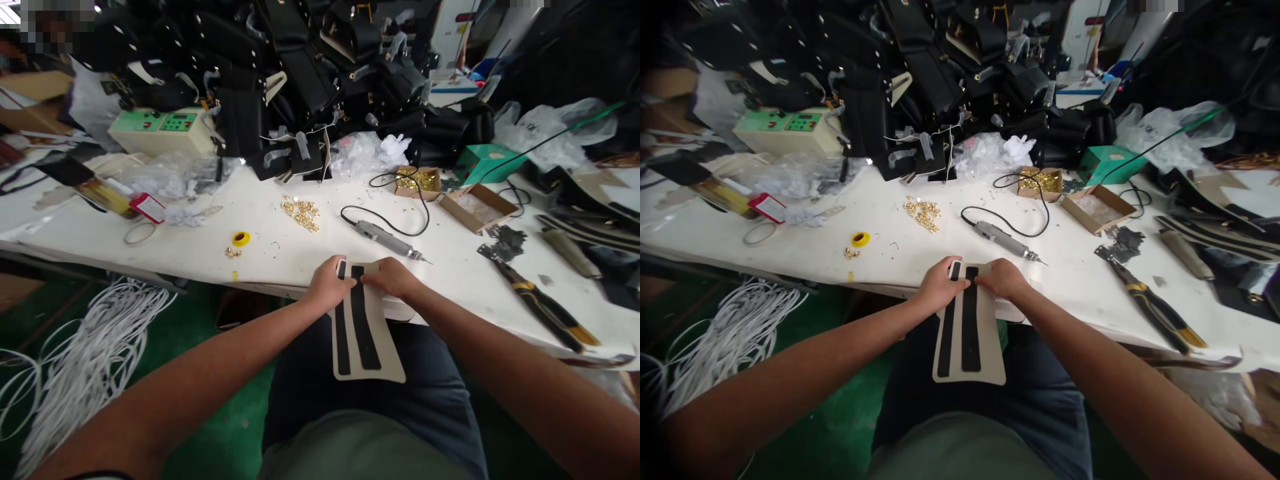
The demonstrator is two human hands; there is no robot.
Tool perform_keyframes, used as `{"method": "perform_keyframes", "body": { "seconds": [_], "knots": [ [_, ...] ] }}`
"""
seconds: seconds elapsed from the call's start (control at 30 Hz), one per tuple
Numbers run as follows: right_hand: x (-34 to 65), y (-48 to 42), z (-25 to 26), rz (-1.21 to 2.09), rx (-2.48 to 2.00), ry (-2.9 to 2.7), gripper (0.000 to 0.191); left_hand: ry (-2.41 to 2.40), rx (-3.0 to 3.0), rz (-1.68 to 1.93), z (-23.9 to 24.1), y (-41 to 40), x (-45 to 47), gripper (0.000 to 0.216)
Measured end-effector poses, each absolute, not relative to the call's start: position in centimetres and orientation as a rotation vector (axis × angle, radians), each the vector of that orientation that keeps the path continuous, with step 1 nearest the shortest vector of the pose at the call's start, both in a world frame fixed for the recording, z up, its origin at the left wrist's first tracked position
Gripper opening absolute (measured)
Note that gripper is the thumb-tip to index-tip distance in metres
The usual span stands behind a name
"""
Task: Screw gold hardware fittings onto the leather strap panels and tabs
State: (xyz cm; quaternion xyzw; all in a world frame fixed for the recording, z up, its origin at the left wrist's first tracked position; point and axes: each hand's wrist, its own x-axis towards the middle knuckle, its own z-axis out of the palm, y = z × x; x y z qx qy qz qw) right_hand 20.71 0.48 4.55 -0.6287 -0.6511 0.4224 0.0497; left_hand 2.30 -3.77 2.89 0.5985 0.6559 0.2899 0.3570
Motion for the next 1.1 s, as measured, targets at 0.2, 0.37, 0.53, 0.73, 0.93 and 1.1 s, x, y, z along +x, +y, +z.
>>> {"method": "perform_keyframes", "body": {
  "seconds": [0.2, 0.37, 0.53, 0.73, 0.93, 1.1],
  "knots": [
    [20.6, 0.4, 4.6, 1.29, -1.915, -1.978, 0.019, 1.594, 2.266, 0.771, 2.5, -4.5, 1.4, 0.042],
    [20.4, 0.3, 4.8, 1.286, -1.94, -1.985, 0.018, 1.498, 2.184, 0.824, 1.2, -4.0, 1.5, 0.016],
    [20.2, 0.4, 5.1, 1.253, -1.981, -2.005, 0.02, 1.492, 2.107, 0.881, 0.8, -3.7, 1.4, 0.012],
    [20.1, 0.5, 5.3, 1.215, -1.995, -2.008, 0.02, 1.513, 2.169, 0.849, 0.6, -3.5, 1.3, 0.014],
    [20.7, -0.7, 5.2, 1.106, -1.878, -1.946, 0.025, 1.501, 2.212, 0.84, 0.3, -3.3, 1.2, 0.015],
    [25.8, -0.7, 5.2, 0.869, -1.818, -1.764, 0.039, 1.499, 2.231, 0.845, -0.1, -3.3, 1.0, 0.016]
  ]
}}
